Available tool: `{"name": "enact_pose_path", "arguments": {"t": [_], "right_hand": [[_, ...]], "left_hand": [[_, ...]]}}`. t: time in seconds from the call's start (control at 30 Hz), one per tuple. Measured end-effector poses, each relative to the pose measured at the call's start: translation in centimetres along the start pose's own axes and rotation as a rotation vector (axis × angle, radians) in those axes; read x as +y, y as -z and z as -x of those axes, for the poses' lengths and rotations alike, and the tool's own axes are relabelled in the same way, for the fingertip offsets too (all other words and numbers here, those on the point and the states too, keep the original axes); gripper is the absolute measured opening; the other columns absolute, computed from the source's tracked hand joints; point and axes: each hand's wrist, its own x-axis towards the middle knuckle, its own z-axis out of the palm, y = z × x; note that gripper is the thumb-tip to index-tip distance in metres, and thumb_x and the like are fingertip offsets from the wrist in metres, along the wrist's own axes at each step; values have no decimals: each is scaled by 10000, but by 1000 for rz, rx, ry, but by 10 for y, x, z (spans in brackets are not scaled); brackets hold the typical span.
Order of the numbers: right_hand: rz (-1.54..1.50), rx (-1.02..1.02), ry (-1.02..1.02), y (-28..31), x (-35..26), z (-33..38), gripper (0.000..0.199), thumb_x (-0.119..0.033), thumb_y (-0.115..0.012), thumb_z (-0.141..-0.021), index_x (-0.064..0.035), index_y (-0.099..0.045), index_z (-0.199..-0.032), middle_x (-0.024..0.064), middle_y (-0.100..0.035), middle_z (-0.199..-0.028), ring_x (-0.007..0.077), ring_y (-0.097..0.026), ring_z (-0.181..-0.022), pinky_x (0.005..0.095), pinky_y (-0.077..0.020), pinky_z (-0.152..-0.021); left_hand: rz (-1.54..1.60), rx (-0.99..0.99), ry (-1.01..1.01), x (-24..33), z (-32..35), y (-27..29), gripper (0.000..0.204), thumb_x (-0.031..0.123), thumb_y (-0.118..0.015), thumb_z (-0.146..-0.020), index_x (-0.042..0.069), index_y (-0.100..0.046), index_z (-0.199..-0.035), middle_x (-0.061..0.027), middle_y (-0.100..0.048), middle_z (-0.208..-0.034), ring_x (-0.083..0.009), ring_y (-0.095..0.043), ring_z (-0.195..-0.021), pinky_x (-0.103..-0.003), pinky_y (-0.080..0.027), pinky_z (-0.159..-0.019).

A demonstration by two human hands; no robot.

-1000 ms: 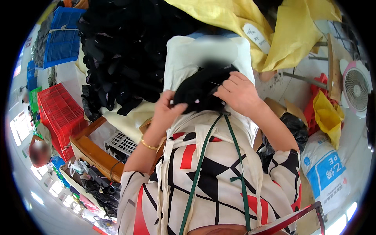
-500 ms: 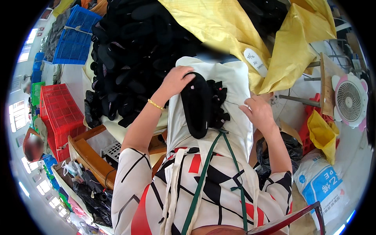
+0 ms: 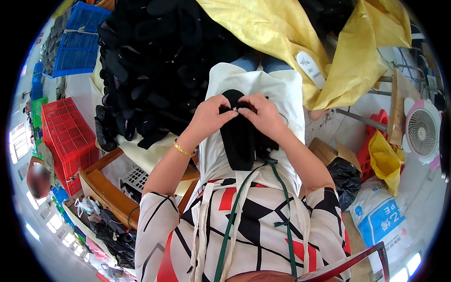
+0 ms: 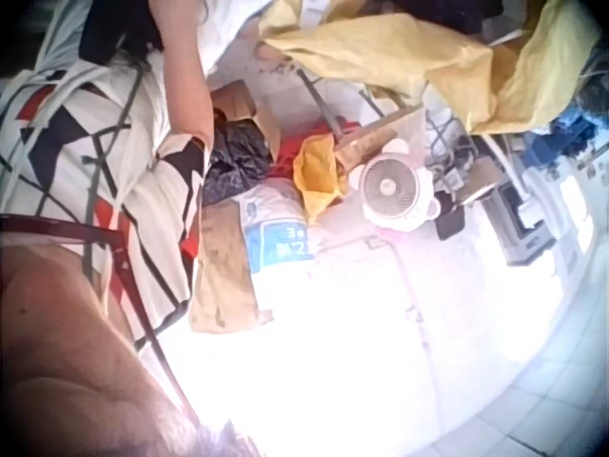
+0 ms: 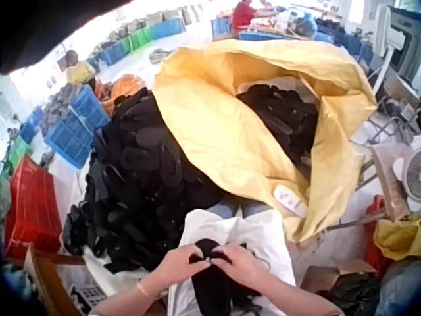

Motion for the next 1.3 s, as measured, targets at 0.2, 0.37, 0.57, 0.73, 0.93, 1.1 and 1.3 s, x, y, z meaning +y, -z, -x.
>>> {"name": "enact_pose_path", "arguments": {"t": [0.2,0.37,0.57,0.73,0.93,1.1,1.3], "right_hand": [[192,104,237,-20,7,19,217,-77,-750,-783,-56,-652,-975,102,-569,-828,300,-582,-808,400,-487,-683],[172,117,250,-27,7,11,235,-56,-744,-793,-46,-664,-1013,100,-552,-811,282,-557,-750,377,-462,-649],[199,66,189,-29,5,4,218,-41,-728,-800,-44,-674,-1012,98,-522,-780,275,-541,-721,374,-449,-630],[154,51,138,-33,11,8,200,-40,-724,-812,-46,-674,-1006,93,-515,-775,263,-533,-706,366,-439,-614],[110,11,100,-34,13,9,185,-31,-718,-822,-53,-676,-1000,91,-511,-768,251,-529,-689,347,-433,-606],[131,-83,-9,-29,8,0,170,-197,-710,-849,-49,-665,-919,106,-565,-792,298,-591,-718,397,-479,-635],[205,-226,-150,-18,-9,-3,247,-253,-715,-857,-19,-641,-888,126,-583,-807,304,-602,-735,393,-476,-649]], "left_hand": [[-203,226,-338,-11,23,-12,217,102,-768,-771,66,-591,-891,-100,-615,-837,-308,-606,-781,-391,-495,-656],[-202,322,-370,-22,23,-18,208,86,-763,-775,73,-615,-921,-92,-619,-835,-301,-606,-772,-387,-493,-645],[-164,322,-304,-24,24,-18,190,77,-757,-781,66,-650,-938,-93,-624,-823,-289,-612,-754,-381,-494,-631],[-78,268,-245,-26,23,-16,157,77,-750,-782,52,-652,-903,-97,-614,-768,-286,-606,-698,-375,-488,-601],[-33,214,-214,-31,25,-16,143,117,-739,-797,38,-657,-884,-110,-634,-774,-303,-622,-717,-380,-498,-615],[192,104,-7,-36,27,-18,162,149,-734,-855,8,-676,-912,-64,-650,-778,-157,-592,-704,-295,-474,-620],[311,32,127,-41,17,-10,192,203,-690,-931,11,-679,-923,7,-638,-741,-47,-548,-641,-233,-443,-550]]}}
